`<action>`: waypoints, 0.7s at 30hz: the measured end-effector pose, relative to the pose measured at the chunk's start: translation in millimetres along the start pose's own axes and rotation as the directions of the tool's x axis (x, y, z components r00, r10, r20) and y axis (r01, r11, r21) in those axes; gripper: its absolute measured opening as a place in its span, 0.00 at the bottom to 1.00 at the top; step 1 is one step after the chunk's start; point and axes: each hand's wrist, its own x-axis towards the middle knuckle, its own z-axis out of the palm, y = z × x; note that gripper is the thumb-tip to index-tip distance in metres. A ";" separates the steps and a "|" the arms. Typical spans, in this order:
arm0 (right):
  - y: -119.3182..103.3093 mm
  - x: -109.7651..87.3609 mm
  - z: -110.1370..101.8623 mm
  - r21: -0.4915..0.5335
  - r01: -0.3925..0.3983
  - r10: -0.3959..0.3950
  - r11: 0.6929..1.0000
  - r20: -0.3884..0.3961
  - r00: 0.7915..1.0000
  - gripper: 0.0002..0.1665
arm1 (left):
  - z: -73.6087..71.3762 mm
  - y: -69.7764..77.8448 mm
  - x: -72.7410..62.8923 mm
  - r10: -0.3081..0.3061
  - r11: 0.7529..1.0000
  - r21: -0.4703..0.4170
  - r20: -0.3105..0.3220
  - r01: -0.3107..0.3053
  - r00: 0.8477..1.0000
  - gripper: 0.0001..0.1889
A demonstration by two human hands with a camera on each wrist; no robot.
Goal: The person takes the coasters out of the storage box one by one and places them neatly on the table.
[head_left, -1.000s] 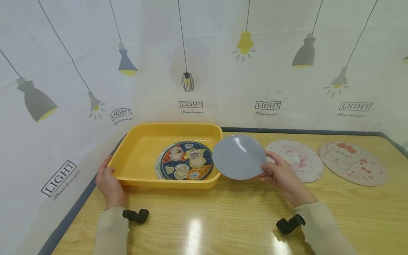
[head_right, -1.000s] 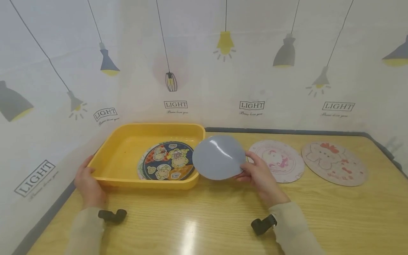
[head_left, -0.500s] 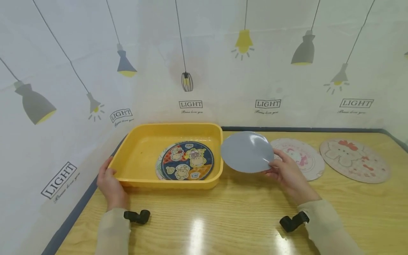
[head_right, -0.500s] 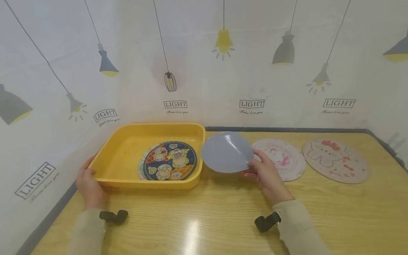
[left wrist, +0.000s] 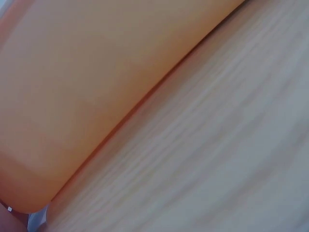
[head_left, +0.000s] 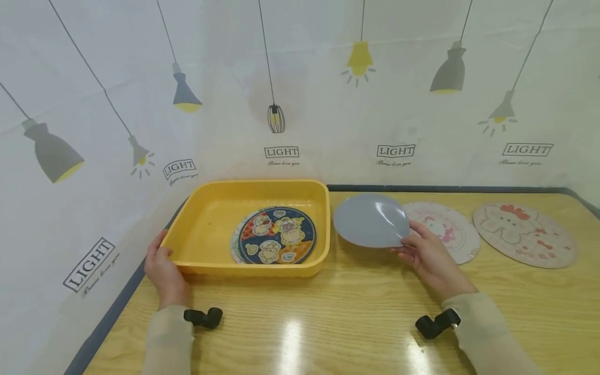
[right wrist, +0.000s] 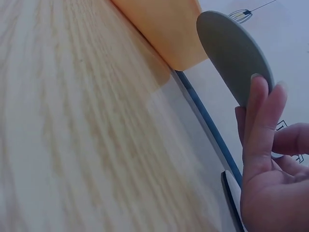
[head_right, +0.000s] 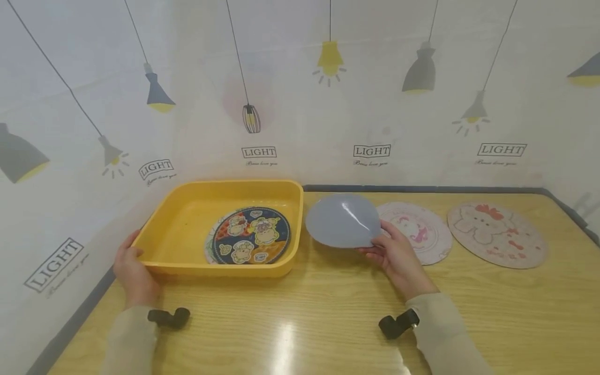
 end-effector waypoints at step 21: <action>7.3 2.3 -1.6 -0.230 -0.052 0.073 0.972 0.085 0.994 0.32 | 0.6 0.4 1.7 0.012 1.000 -0.017 -0.003 -0.012 1.000 0.23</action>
